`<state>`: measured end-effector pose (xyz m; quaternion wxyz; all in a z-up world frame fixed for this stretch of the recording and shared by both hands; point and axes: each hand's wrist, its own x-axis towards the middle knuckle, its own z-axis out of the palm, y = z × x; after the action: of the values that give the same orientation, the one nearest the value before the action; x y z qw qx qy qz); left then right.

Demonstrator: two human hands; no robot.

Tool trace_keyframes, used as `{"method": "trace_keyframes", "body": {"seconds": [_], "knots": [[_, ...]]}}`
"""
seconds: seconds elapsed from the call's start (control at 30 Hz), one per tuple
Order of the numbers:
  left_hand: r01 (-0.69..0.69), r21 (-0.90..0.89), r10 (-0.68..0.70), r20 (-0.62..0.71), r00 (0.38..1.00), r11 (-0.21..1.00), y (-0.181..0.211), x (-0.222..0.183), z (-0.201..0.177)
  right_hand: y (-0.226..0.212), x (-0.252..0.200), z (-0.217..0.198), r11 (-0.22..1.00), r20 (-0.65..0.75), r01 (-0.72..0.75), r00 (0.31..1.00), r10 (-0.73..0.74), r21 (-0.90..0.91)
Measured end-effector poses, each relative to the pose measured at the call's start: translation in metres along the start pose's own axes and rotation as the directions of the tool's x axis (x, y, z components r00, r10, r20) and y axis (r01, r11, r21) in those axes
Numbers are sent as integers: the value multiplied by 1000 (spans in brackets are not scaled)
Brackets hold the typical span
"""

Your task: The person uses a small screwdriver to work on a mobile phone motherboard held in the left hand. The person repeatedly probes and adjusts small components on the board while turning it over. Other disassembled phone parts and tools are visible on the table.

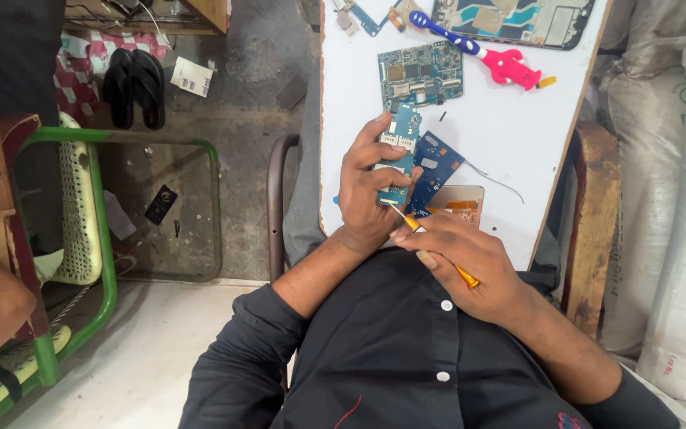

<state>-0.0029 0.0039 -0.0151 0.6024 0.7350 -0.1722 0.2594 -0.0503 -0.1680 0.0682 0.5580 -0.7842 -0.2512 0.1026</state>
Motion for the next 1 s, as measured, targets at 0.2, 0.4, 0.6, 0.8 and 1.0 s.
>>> {"method": "trace_keyframes", "body": {"seconds": [0.2, 0.4, 0.6, 0.8, 1.0], "knots": [[-2, -30, 4, 44, 999, 1000, -1, 1, 2, 11, 3, -6, 995, -22, 90, 996, -91, -42], [-23, -91, 34, 124, 992, 996, 1, 2, 2, 30, 4, -9, 967, -44, 105, 994, -98, 233], [-14, -146, 34, 131, 991, 989, -3, -2, 3, 36, 3, -4, 959, -58, 58, 997, -43, 277], [38, -102, -27, 102, 994, 994, -1, -1, 0, 25, 2, -4, 993, -72, 114, 991, -117, -36], [-66, 116, 61, 51, 997, 991, 9, 8, -4, 20, 4, -3, 980, -54, 131, 988, -141, -153]]}}
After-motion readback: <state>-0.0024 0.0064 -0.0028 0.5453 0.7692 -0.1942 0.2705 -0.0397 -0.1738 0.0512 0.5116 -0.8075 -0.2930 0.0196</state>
